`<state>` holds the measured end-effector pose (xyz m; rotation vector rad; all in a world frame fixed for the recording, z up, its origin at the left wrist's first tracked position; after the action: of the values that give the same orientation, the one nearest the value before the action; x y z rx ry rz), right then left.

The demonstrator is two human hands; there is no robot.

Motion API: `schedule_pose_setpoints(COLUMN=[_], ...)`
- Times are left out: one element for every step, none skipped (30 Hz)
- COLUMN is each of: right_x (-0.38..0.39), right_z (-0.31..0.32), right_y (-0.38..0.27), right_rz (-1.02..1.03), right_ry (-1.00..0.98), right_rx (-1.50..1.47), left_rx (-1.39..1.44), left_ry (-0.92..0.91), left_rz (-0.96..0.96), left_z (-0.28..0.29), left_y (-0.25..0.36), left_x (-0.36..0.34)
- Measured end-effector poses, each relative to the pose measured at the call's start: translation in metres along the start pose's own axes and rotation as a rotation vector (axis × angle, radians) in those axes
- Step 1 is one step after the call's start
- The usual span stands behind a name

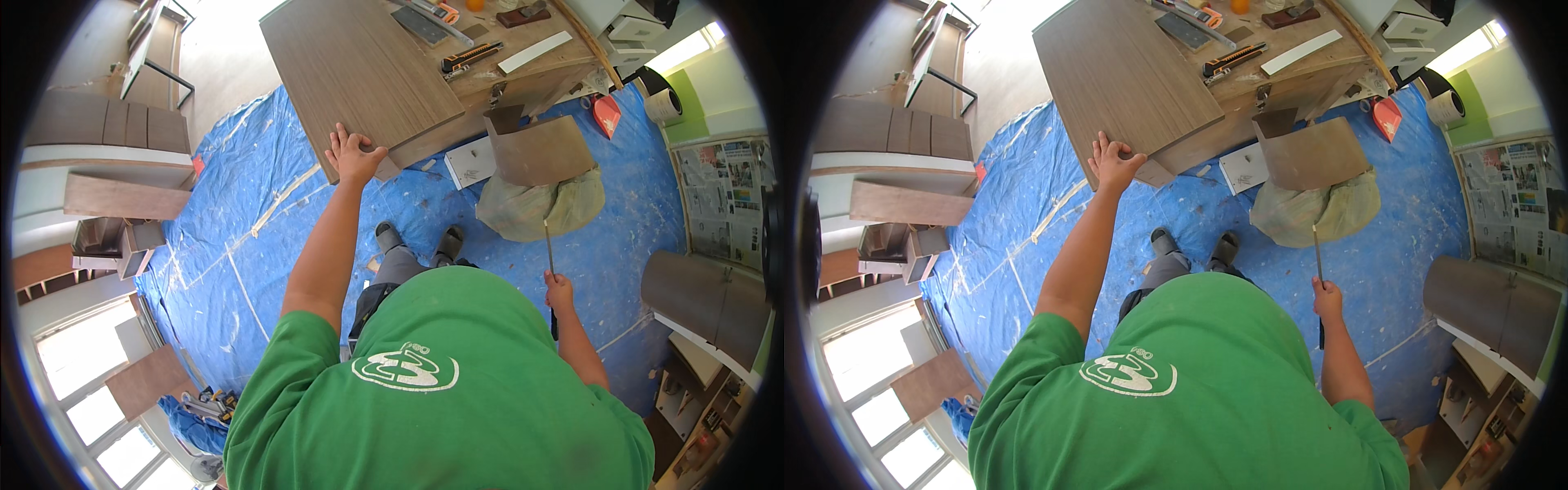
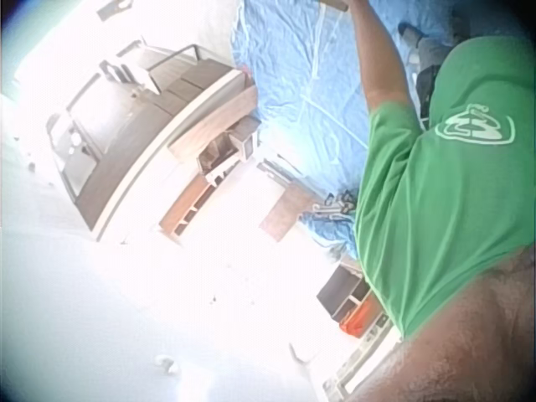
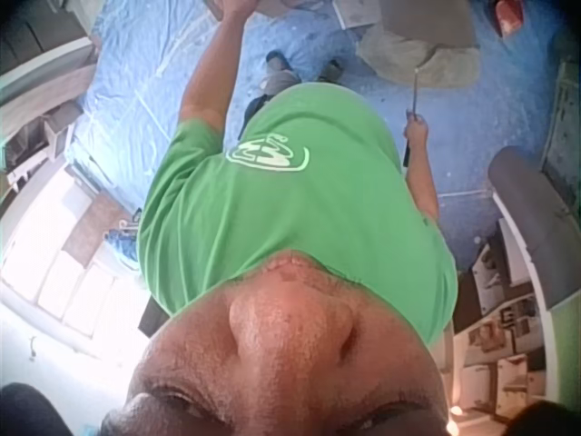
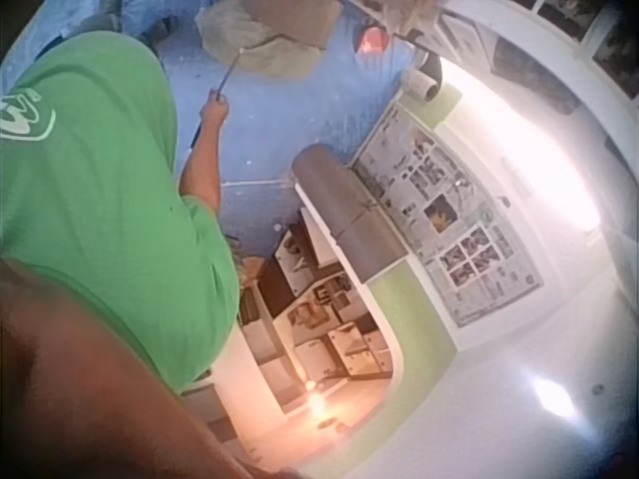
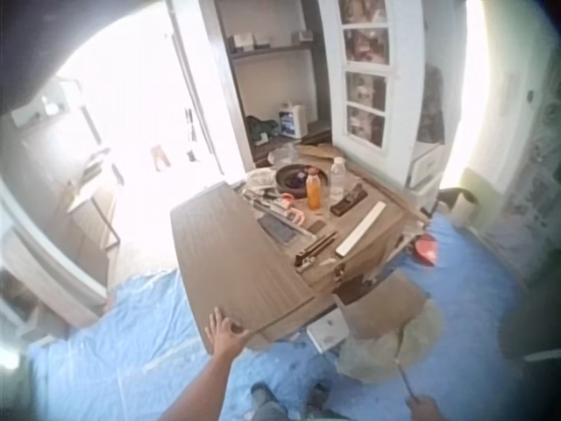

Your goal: The person sands the edge of a cabinet door with a sanding block, then uses a chisel to clean the edge and a utility knife to trim the edge banding. The person continues to scrape and smooth the edge with the chisel.

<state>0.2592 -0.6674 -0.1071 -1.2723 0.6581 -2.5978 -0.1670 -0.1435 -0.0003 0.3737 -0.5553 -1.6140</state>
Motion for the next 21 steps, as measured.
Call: schedule_pose_setpoints(right_x=[0.0,0.0,-0.002,-0.004,-0.007,-0.007,-0.006,-0.006,-0.005,-0.004,-0.003,-0.002,-0.002,-0.001,0.0,0.001,0.001,0.001,0.0,-0.001,-0.004], right_z=[-0.001,-0.002,-0.001,0.0,0.002,0.0,-0.001,-0.001,0.0,0.0,0.0,0.001,0.001,0.001,0.0,-0.001,-0.002,-0.003,-0.003,-0.004,-0.003], right_y=[0.0,0.0,0.001,0.004,0.006,0.006,0.004,0.003,0.003,0.003,0.002,0.003,0.003,0.003,0.002,0.002,0.002,0.002,0.001,-0.001,-0.001], right_rz=[0.006,0.013,0.02,0.01,0.001,-0.009,-0.011,-0.014,-0.017,-0.022,-0.026,-0.031,-0.027,-0.023,-0.019,-0.023,-0.028,-0.033,-0.013,0.005,0.025], right_ry=[-0.004,-0.008,-0.008,-0.007,-0.005,-0.01,-0.009,-0.009,-0.005,0.001,0.006,0.013,0.009,0.004,-0.002,-0.001,0.0,0.001,0.005,0.008,0.014], right_rx=[-0.008,-0.017,-0.026,-0.037,-0.048,-0.059,-0.062,-0.065,-0.067,-0.065,-0.062,-0.059,-0.061,-0.063,-0.064,-0.057,-0.049,-0.042,-0.025,-0.008,0.009], left_rx=[0.003,0.006,0.012,0.023,0.035,0.041,0.048,0.056,0.066,0.067,0.068,0.071,0.063,0.055,0.045,0.039,0.034,0.029,0.022,0.015,0.01], left_ry=[-0.003,-0.007,-0.01,-0.016,-0.021,-0.024,-0.028,-0.032,-0.038,-0.04,-0.042,-0.045,-0.047,-0.05,-0.052,-0.05,-0.048,-0.046,-0.046,-0.045,-0.045], left_rz=[0.003,0.005,0.005,-0.01,-0.026,-0.039,-0.034,-0.028,-0.025,-0.02,-0.015,-0.009,-0.007,-0.004,-0.001,0.003,0.006,0.009,0.011,0.014,0.015], left_z=[-0.001,-0.001,-0.002,-0.003,-0.004,-0.004,-0.005,-0.005,-0.006,-0.006,-0.006,-0.005,-0.005,-0.005,-0.004,-0.003,-0.002,-0.001,0.0,0.0,0.0], left_y=[-0.001,-0.003,-0.005,-0.005,-0.006,-0.009,-0.014,-0.018,-0.019,-0.019,-0.02,-0.018,-0.016,-0.014,-0.012,-0.01,-0.007,-0.006,-0.004,-0.002,-0.002], left_x=[-0.002,-0.004,-0.007,-0.008,-0.008,-0.009,-0.01,-0.011,-0.011,-0.012,-0.011,-0.01,-0.01,-0.009,-0.008,-0.007,-0.006,-0.005,-0.004,-0.004,-0.004])
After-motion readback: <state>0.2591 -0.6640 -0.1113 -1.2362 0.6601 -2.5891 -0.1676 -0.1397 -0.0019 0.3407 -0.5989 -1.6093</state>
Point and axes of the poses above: each hand's wrist, its own x-axis away from the middle knuckle, its own z-axis out of the back of the hand, y = z × x, the point moved 9 cm from there along -x, towards the middle knuckle, and after that the axes turned 5 degrees about -z, right-handed, at the moved point
